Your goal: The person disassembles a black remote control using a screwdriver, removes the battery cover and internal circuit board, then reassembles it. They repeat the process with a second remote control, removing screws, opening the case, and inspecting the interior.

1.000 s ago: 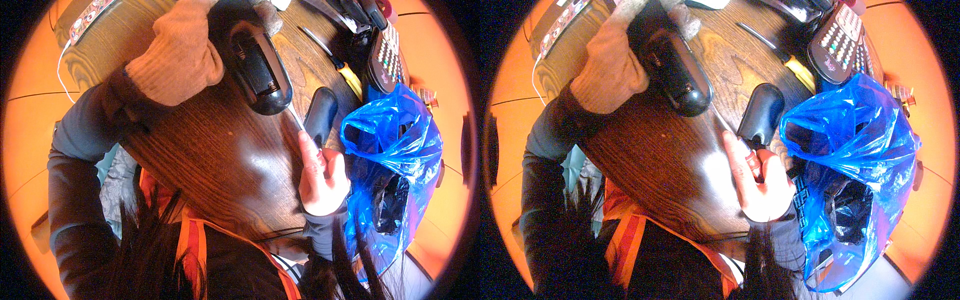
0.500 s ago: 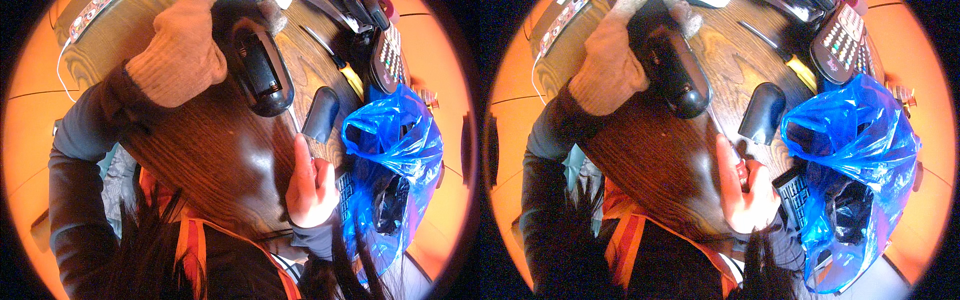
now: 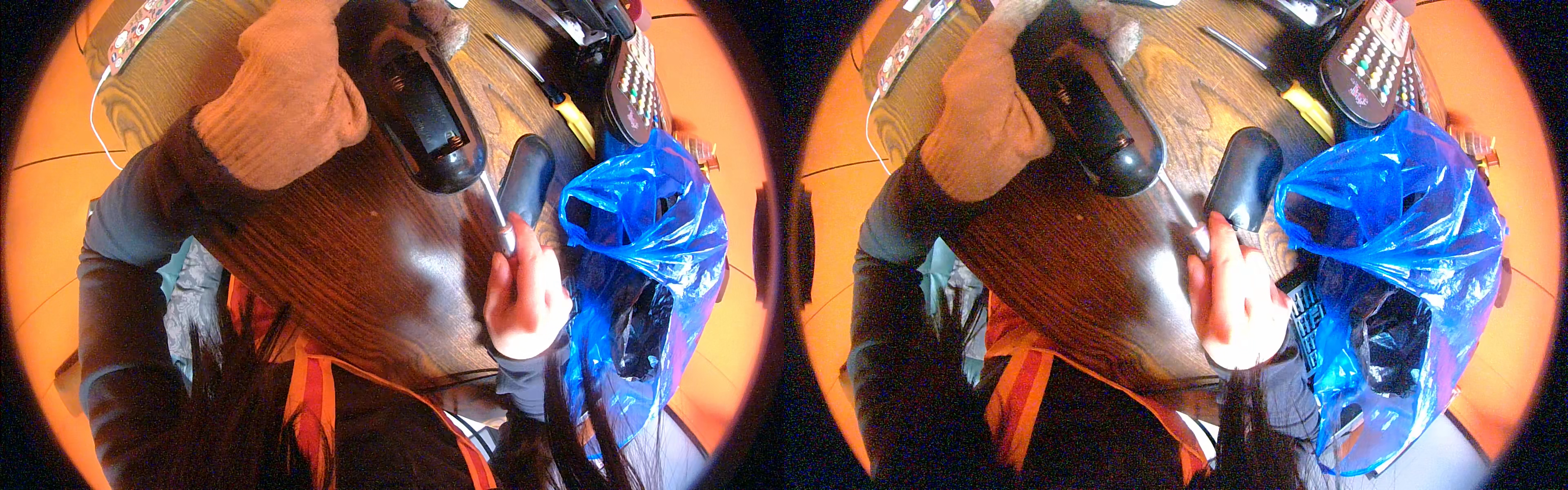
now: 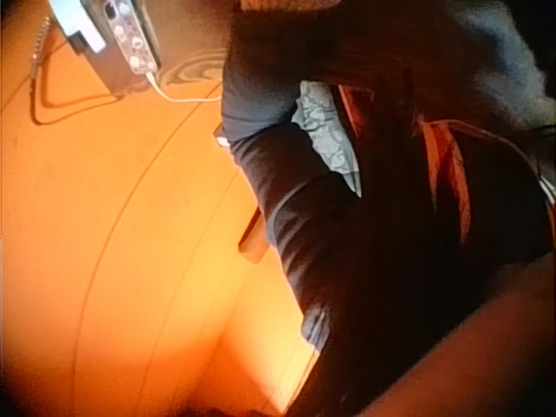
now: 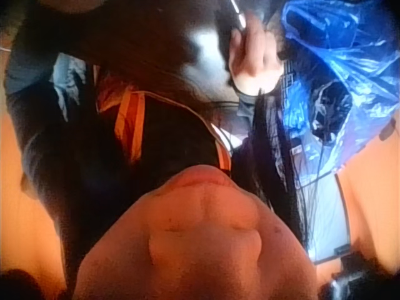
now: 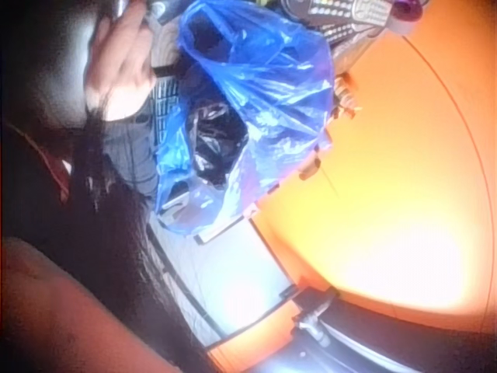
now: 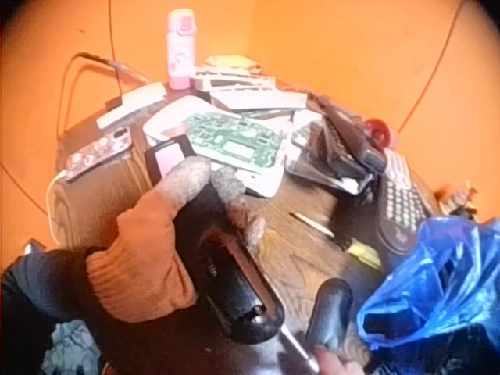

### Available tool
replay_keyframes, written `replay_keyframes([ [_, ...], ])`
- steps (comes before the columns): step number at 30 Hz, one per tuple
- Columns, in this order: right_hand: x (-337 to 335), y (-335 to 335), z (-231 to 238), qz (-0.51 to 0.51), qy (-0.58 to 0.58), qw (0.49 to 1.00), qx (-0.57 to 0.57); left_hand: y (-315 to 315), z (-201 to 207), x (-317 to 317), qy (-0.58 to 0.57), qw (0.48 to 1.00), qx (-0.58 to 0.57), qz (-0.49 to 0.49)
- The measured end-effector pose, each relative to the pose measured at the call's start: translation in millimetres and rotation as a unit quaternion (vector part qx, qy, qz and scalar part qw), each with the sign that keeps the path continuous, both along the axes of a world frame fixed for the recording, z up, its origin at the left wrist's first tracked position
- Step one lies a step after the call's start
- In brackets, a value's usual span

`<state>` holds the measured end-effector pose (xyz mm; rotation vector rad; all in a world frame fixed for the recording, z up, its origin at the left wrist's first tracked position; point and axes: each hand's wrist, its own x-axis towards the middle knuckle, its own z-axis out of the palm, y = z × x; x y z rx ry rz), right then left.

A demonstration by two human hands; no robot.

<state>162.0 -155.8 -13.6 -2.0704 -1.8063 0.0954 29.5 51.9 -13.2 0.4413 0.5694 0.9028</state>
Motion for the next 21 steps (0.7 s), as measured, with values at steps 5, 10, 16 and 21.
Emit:
replay_keyframes([
  [5, 7.2, 8.2, -1.6, 0.051, 0.063, 0.997, 0.003, -5.3, 6.1, -1.4, -0.029, 0.999, -0.032, -0.003],
  [10, -3.2, 3.6, 2.0, 0.017, 0.027, 0.999, 0.011, -1.8, 1.6, -0.2, -0.078, 0.994, 0.014, -0.075],
  [16, -5.9, 3.9, 4.8, -0.024, -0.066, 0.997, -0.017, -12.4, 6.2, 7.4, -0.019, 0.998, -0.058, -0.016],
  [21, -9.9, 7.3, 3.1, -0.028, -0.042, 0.999, -0.011, -28.1, 16.1, 8.0, -0.004, 0.999, -0.045, 0.006],
])
